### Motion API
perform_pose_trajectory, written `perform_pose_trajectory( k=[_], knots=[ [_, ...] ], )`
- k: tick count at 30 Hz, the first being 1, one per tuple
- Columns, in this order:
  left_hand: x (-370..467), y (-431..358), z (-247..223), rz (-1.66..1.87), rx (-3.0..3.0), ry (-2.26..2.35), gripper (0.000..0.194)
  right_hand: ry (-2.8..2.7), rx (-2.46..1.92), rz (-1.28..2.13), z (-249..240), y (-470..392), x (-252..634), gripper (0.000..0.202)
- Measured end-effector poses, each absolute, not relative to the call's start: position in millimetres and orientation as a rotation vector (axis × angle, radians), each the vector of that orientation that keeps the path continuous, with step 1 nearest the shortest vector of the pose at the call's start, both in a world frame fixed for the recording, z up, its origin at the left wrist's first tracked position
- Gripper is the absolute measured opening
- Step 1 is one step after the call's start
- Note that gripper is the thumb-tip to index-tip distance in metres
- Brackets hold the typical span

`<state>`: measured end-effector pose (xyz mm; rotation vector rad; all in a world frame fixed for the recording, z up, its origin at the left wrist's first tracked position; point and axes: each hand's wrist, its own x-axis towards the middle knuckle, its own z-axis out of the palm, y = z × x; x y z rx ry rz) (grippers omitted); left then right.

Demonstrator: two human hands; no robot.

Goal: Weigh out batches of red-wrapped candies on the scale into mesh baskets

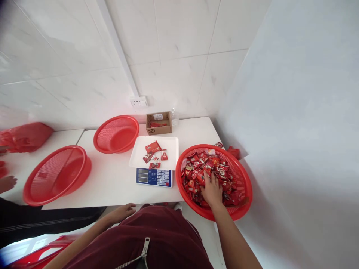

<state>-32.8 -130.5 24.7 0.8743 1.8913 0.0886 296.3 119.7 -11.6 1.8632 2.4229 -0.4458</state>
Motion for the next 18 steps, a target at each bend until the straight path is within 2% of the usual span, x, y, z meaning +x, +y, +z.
perform_pose_trajectory(
  k=[3, 8, 13, 18],
  knots=[
    [-35.9, -108.5, 29.9, 0.162, 0.998, 1.813, 0.045, 2.414, 1.945, -0.460, -16.0, 120.1, 294.6, 0.056],
    [-52.0, -72.0, 36.7, 0.332, 1.231, 1.904, 0.035, 2.244, 2.266, -0.841, -13.8, 121.6, 300.2, 0.052],
    [-72.8, -24.7, 45.6, 0.517, 1.529, 1.965, 0.039, 1.962, 2.666, -1.010, -1.5, 102.3, 303.9, 0.056],
    [-76.5, 26.2, 42.1, 0.380, 1.858, 1.919, 0.066, 1.930, 2.802, -0.973, 1.6, 79.5, 292.4, 0.056]
  ],
)
